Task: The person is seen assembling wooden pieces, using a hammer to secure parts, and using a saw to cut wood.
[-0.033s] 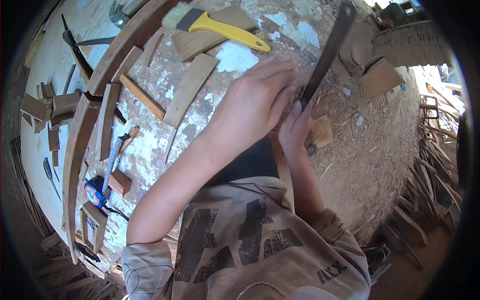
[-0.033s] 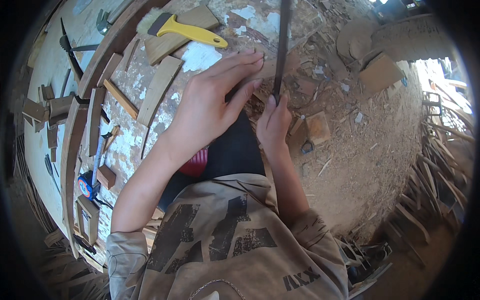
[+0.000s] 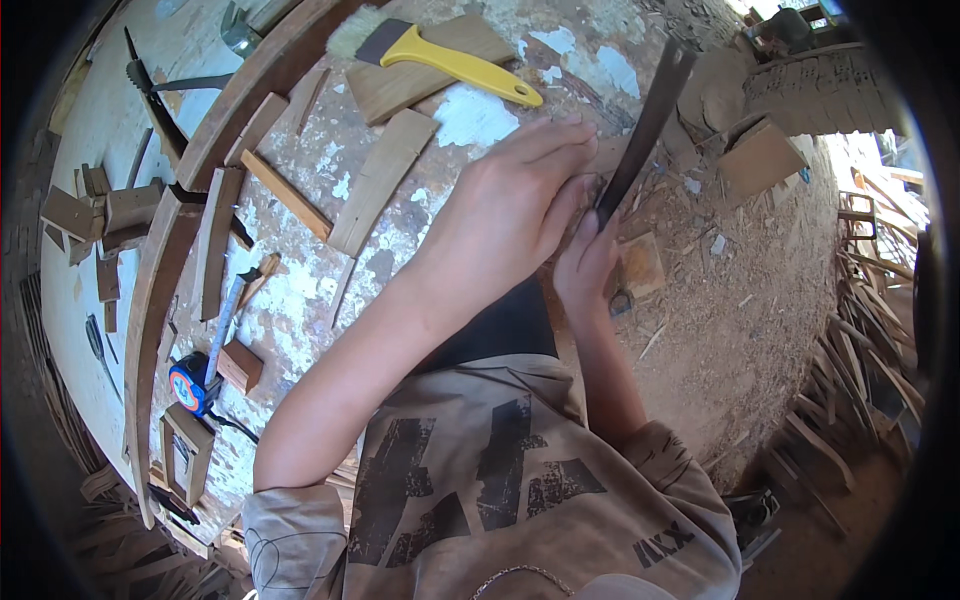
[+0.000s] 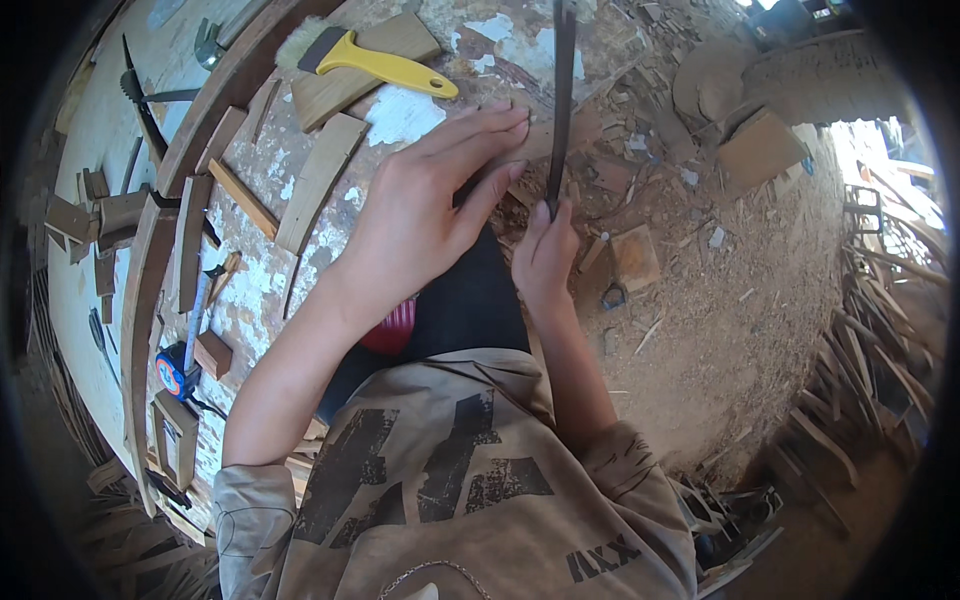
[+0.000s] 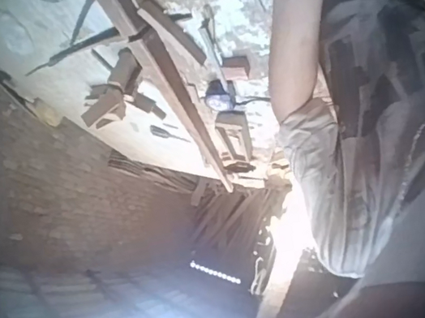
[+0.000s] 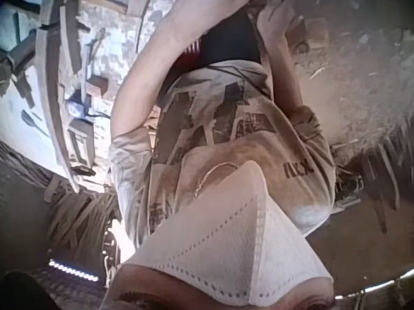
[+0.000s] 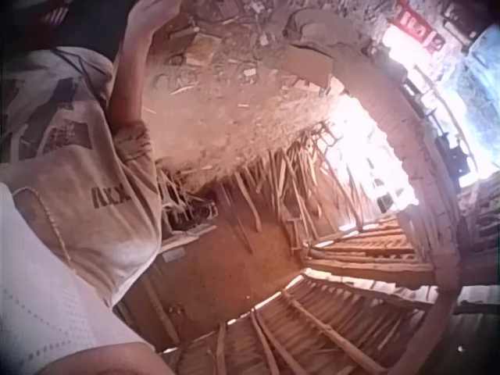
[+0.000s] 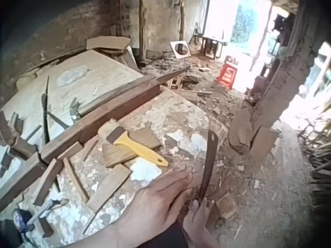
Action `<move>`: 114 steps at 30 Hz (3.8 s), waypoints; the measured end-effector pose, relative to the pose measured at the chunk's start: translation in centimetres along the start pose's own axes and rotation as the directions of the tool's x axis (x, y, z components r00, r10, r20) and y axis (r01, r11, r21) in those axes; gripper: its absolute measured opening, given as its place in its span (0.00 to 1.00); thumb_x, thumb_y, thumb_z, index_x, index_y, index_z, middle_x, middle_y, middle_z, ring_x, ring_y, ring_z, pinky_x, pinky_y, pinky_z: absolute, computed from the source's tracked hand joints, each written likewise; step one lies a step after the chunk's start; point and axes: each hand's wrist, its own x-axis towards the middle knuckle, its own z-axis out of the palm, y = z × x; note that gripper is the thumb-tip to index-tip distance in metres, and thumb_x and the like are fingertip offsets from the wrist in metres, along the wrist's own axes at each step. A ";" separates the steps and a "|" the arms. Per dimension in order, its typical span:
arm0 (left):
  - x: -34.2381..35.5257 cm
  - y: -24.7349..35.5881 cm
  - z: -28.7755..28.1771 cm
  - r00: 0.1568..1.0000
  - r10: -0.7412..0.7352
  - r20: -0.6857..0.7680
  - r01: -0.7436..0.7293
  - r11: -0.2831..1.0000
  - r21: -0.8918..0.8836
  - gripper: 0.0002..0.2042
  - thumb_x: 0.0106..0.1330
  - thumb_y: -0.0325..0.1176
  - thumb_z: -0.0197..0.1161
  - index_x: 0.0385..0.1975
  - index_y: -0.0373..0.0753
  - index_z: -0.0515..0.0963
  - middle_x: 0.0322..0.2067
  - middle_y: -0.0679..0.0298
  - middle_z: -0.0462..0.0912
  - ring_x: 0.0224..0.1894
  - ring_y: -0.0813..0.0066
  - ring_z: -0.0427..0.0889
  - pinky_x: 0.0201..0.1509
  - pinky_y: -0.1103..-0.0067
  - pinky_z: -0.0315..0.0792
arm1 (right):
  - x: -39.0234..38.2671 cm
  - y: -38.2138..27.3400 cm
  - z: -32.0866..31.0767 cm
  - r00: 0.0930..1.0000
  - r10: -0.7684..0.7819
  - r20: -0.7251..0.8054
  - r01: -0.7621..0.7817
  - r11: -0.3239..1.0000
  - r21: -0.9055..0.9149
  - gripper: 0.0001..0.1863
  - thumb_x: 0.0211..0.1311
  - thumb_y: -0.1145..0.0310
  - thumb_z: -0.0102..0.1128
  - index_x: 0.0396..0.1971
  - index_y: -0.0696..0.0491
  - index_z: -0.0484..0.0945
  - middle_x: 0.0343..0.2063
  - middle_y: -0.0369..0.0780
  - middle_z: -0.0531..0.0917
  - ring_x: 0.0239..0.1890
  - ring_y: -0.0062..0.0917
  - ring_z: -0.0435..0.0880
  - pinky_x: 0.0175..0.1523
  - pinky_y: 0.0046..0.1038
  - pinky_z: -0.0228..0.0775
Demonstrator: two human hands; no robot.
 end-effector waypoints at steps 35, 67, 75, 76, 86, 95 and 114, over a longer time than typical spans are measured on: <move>-0.2 0.0 -0.3 1.000 -0.021 0.017 0.022 0.999 -0.048 0.13 0.66 0.24 0.66 0.49 0.30 0.83 0.53 0.50 0.85 0.59 0.53 0.82 0.64 0.67 0.76 | 0.6 -2.6 -0.3 0.998 -0.057 -0.042 0.058 0.998 0.022 0.16 0.81 0.67 0.43 0.52 0.65 0.71 0.21 0.44 0.76 0.22 0.31 0.80 0.29 0.33 0.68; 0.3 -0.4 0.4 0.999 0.033 -0.014 -0.034 0.997 -0.070 0.14 0.66 0.27 0.66 0.51 0.32 0.83 0.55 0.51 0.84 0.59 0.52 0.82 0.69 0.65 0.73 | -5.7 7.7 0.5 0.989 -0.143 -0.038 0.146 0.986 0.078 0.17 0.81 0.68 0.46 0.56 0.67 0.70 0.27 0.43 0.77 0.24 0.27 0.76 0.29 0.34 0.68; -0.4 -0.1 0.1 0.989 0.102 0.106 -0.109 0.992 0.059 0.18 0.67 0.28 0.63 0.56 0.32 0.80 0.59 0.52 0.81 0.65 0.55 0.77 0.75 0.65 0.67 | -1.6 1.7 -0.3 0.999 -0.033 -0.025 0.032 0.999 -0.040 0.20 0.81 0.65 0.45 0.59 0.66 0.70 0.32 0.47 0.82 0.29 0.29 0.81 0.37 0.34 0.72; -0.7 0.2 0.7 0.989 0.109 0.102 -0.116 0.991 0.061 0.18 0.67 0.28 0.63 0.56 0.32 0.80 0.59 0.52 0.81 0.65 0.55 0.77 0.75 0.65 0.67 | -1.7 2.1 0.1 0.999 -0.046 -0.025 0.046 0.999 -0.002 0.21 0.81 0.64 0.45 0.60 0.66 0.70 0.34 0.48 0.83 0.31 0.30 0.83 0.39 0.33 0.73; -2.1 1.9 3.1 0.979 0.075 0.189 -0.172 0.797 0.579 0.31 0.67 0.35 0.58 0.68 0.27 0.66 0.69 0.46 0.68 0.74 0.55 0.66 0.81 0.64 0.54 | -0.2 -0.7 -0.4 0.992 -0.124 -0.039 0.124 0.992 -0.010 0.14 0.81 0.67 0.44 0.51 0.62 0.72 0.26 0.47 0.80 0.26 0.32 0.81 0.33 0.33 0.70; -1.2 2.3 1.7 0.987 -0.010 0.163 -0.067 0.885 0.461 0.26 0.70 0.31 0.57 0.66 0.27 0.66 0.71 0.43 0.64 0.75 0.51 0.63 0.79 0.61 0.54 | 1.0 -3.1 -1.5 0.995 -0.040 -0.094 0.052 0.990 0.130 0.11 0.81 0.68 0.45 0.41 0.60 0.71 0.18 0.43 0.75 0.18 0.29 0.75 0.26 0.33 0.63; 15.0 -4.6 10.5 0.971 0.143 0.191 -0.220 0.845 0.487 0.31 0.66 0.42 0.62 0.64 0.27 0.66 0.64 0.43 0.70 0.74 0.46 0.61 0.79 0.60 0.55 | 4.9 -0.8 -3.4 0.947 0.276 -0.167 -0.166 0.862 0.479 0.15 0.84 0.62 0.43 0.41 0.58 0.70 0.24 0.34 0.72 0.22 0.15 0.68 0.29 0.24 0.62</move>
